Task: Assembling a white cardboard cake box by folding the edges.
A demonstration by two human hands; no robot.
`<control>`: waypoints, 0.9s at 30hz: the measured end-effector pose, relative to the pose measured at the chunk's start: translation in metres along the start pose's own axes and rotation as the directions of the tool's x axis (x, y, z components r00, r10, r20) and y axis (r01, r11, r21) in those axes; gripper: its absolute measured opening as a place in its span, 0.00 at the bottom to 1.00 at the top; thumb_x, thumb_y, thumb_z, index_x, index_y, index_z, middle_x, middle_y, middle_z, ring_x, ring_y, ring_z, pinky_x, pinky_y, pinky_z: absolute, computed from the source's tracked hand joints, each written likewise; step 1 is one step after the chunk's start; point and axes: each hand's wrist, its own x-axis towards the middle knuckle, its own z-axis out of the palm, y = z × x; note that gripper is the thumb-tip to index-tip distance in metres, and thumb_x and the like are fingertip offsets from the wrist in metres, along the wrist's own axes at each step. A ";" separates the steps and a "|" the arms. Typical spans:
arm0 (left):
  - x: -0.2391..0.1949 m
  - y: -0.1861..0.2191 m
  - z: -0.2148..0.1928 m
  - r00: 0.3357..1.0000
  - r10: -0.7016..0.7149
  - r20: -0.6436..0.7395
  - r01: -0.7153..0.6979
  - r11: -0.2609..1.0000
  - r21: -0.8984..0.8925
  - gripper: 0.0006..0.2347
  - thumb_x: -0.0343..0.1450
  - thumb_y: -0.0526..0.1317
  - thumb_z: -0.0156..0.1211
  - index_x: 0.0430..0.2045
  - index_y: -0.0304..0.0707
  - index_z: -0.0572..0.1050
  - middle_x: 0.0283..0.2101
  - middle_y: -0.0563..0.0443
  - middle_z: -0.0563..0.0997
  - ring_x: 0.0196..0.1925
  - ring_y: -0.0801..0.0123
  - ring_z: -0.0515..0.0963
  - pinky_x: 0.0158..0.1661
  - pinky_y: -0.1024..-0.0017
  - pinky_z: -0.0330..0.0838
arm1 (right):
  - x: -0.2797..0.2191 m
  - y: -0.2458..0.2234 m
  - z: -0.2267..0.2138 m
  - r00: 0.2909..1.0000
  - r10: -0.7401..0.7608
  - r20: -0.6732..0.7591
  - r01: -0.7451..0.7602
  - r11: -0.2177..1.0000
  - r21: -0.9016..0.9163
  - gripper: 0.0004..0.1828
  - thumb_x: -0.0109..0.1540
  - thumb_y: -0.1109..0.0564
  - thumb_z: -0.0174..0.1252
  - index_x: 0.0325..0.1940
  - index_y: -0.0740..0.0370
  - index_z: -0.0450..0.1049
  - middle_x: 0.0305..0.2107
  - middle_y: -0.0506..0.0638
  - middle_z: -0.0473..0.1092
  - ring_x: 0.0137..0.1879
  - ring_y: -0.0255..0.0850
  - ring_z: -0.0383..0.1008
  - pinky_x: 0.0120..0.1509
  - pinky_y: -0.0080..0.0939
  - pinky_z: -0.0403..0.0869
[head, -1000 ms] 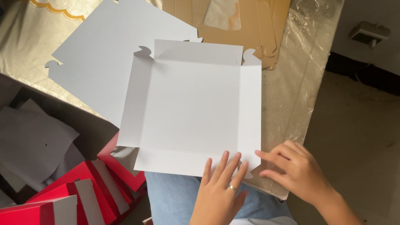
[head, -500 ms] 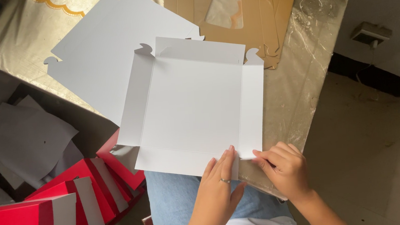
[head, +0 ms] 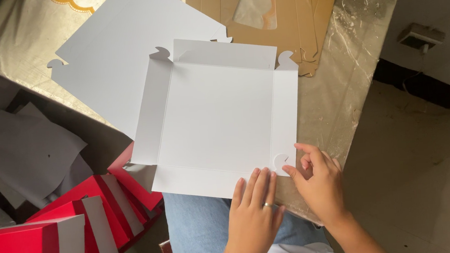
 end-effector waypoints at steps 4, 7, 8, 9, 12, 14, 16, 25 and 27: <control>0.005 0.012 0.003 0.999 -0.040 0.000 0.040 0.999 0.021 0.30 0.68 0.45 0.61 0.62 0.22 0.65 0.66 0.32 0.67 0.71 0.45 0.63 0.63 0.41 0.53 | -0.006 0.012 0.005 0.999 0.031 0.015 -0.033 0.963 0.269 0.15 0.56 0.54 0.70 0.40 0.60 0.71 0.20 0.44 0.60 0.26 0.40 0.60 0.33 0.41 0.62; 0.005 0.018 0.014 0.997 -0.075 -0.007 0.075 0.993 0.095 0.30 0.65 0.43 0.61 0.61 0.19 0.67 0.65 0.30 0.67 0.71 0.44 0.63 0.62 0.38 0.54 | -0.014 0.037 -0.009 0.988 0.101 0.119 -0.155 0.566 0.809 0.14 0.64 0.57 0.63 0.29 0.59 0.65 0.17 0.41 0.53 0.22 0.34 0.49 0.26 0.37 0.54; 0.004 0.020 0.018 0.997 -0.078 -0.007 0.078 0.992 0.096 0.30 0.65 0.43 0.61 0.61 0.19 0.67 0.65 0.30 0.67 0.71 0.44 0.63 0.62 0.38 0.54 | -0.011 0.031 -0.017 0.988 0.099 0.122 -0.157 0.565 0.810 0.14 0.64 0.57 0.63 0.29 0.59 0.65 0.17 0.41 0.53 0.22 0.34 0.49 0.26 0.37 0.54; 0.004 0.021 0.022 0.996 -0.083 -0.012 0.084 0.982 0.167 0.30 0.65 0.41 0.60 0.60 0.19 0.67 0.66 0.31 0.67 0.71 0.44 0.63 0.62 0.38 0.55 | -0.008 0.025 -0.024 0.985 0.054 0.164 -0.172 0.239 0.956 0.16 0.68 0.56 0.58 0.27 0.58 0.62 0.16 0.40 0.52 0.21 0.32 0.47 0.26 0.37 0.52; 0.002 0.024 0.034 0.996 -0.084 -0.024 0.088 0.956 0.280 0.29 0.64 0.39 0.60 0.60 0.19 0.68 0.66 0.32 0.68 0.71 0.44 0.64 0.62 0.39 0.57 | -0.004 0.022 -0.018 0.972 -0.029 0.234 -0.234 -0.217 0.948 0.21 0.72 0.53 0.49 0.24 0.58 0.59 0.15 0.41 0.51 0.20 0.31 0.45 0.25 0.37 0.51; 0.005 0.024 0.033 0.996 -0.083 -0.036 0.090 0.942 0.323 0.28 0.64 0.38 0.59 0.60 0.19 0.69 0.66 0.32 0.68 0.71 0.44 0.64 0.61 0.40 0.58 | -0.002 0.031 0.009 0.959 -0.064 0.277 -0.282 -0.314 0.907 0.23 0.73 0.50 0.46 0.23 0.57 0.59 0.15 0.42 0.51 0.19 0.33 0.46 0.25 0.38 0.51; 0.009 0.024 0.021 0.995 -0.098 0.023 0.090 0.970 0.226 0.26 0.63 0.36 0.59 0.56 0.18 0.70 0.64 0.30 0.68 0.70 0.41 0.64 0.61 0.39 0.57 | -0.002 0.042 0.049 0.870 0.100 0.484 -0.488 0.330 0.808 0.23 0.72 0.53 0.46 0.22 0.59 0.60 0.15 0.40 0.53 0.20 0.29 0.48 0.23 0.37 0.52; 0.024 -0.031 -0.042 0.983 -0.183 0.006 0.176 0.935 -0.309 0.24 0.71 0.37 0.54 0.65 0.35 0.69 0.67 0.43 0.70 0.71 0.50 0.66 0.69 0.51 0.58 | 0.002 0.033 0.061 0.861 0.094 0.500 -0.482 0.464 0.743 0.24 0.72 0.49 0.46 0.22 0.59 0.61 0.16 0.37 0.52 0.21 0.26 0.49 0.23 0.32 0.52; 0.024 -0.036 -0.038 0.984 -0.174 -0.043 0.161 0.964 -0.211 0.24 0.72 0.39 0.55 0.66 0.33 0.66 0.69 0.40 0.67 0.73 0.47 0.61 0.69 0.48 0.53 | 0.009 0.027 0.057 0.843 0.116 0.525 -0.518 0.440 0.734 0.25 0.72 0.48 0.45 0.22 0.58 0.60 0.16 0.38 0.52 0.20 0.26 0.49 0.22 0.31 0.51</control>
